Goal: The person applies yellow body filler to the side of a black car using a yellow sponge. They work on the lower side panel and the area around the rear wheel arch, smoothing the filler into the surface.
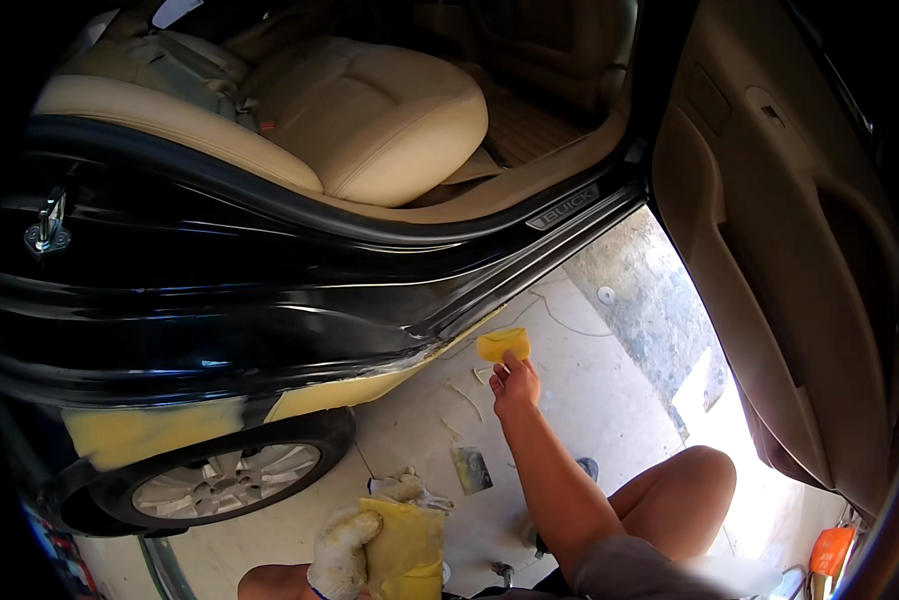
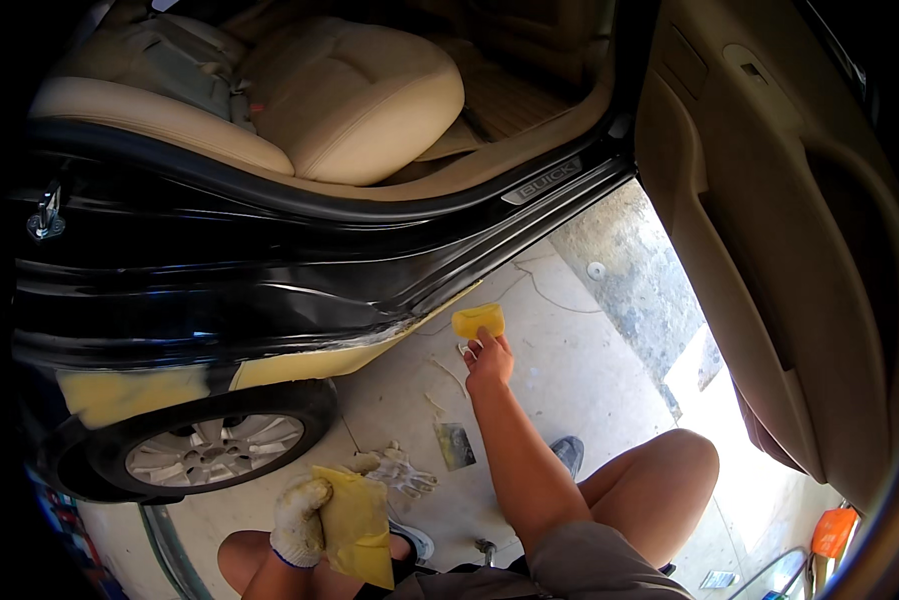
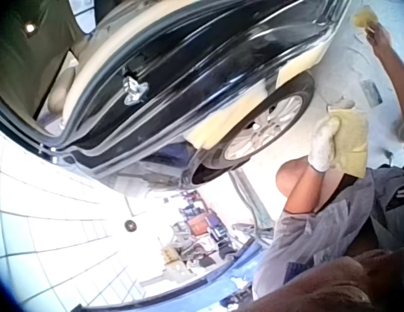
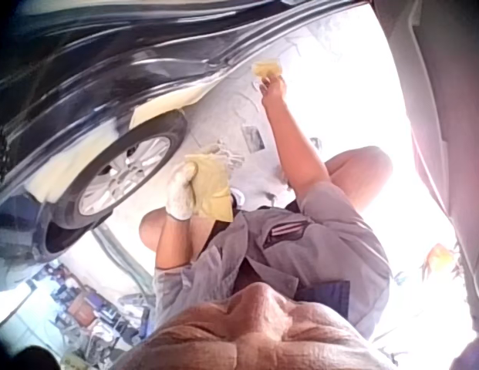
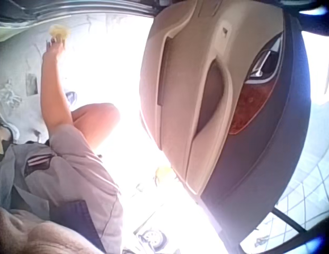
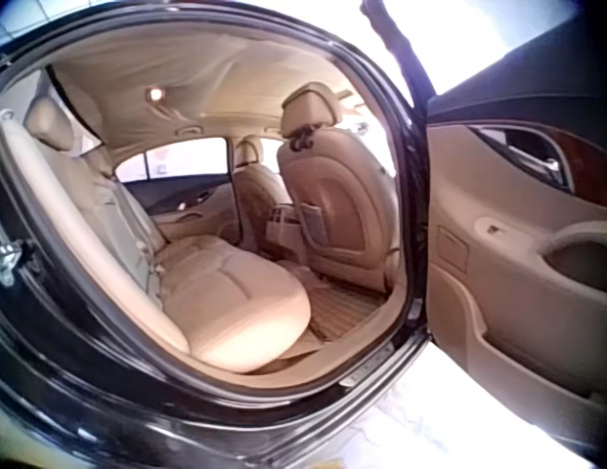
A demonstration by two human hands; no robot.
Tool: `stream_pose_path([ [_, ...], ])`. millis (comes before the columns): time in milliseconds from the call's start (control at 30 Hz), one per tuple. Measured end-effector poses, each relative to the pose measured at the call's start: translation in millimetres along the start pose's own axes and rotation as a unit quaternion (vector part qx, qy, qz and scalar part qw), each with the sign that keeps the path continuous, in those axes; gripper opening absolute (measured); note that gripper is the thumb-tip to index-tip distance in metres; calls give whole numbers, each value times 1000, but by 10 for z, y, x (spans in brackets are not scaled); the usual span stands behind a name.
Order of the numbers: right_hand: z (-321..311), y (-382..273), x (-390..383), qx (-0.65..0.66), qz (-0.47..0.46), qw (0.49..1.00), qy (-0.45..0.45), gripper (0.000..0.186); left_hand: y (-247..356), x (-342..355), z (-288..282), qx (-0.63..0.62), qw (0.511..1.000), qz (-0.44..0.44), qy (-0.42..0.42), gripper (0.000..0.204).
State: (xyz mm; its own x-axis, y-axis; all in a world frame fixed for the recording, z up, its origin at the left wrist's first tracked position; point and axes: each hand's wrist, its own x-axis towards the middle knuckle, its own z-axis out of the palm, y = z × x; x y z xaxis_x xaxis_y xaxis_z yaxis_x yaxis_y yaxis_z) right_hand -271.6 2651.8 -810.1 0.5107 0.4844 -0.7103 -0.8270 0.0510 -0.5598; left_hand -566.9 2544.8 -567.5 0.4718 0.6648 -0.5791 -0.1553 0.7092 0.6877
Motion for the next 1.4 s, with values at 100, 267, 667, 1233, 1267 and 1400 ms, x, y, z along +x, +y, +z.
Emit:
stream_pose_path([
  [100,20,28,33,-3,-46,999,-1,26,-100,-26,-89,-27,999,-14,9,85],
  [267,259,75,3,-72,-200,977,22,13,-144,-22,-186,-55,998,-41,0,89],
  [667,415,265,30,-245,-320,915,14,13,-133,-57,-129,-9,1000,30,-2,67],
  [1233,375,629,-101,-362,-414,835,7,15,-86,-109,-103,0,999,28,-22,57],
  [1267,378,643,-113,-368,-422,828,8,16,-75,-115,-97,-2,999,25,-22,57],
  [1400,381,688,-154,-372,-447,813,5,14,-112,-106,-128,-9,999,28,-27,56],
])
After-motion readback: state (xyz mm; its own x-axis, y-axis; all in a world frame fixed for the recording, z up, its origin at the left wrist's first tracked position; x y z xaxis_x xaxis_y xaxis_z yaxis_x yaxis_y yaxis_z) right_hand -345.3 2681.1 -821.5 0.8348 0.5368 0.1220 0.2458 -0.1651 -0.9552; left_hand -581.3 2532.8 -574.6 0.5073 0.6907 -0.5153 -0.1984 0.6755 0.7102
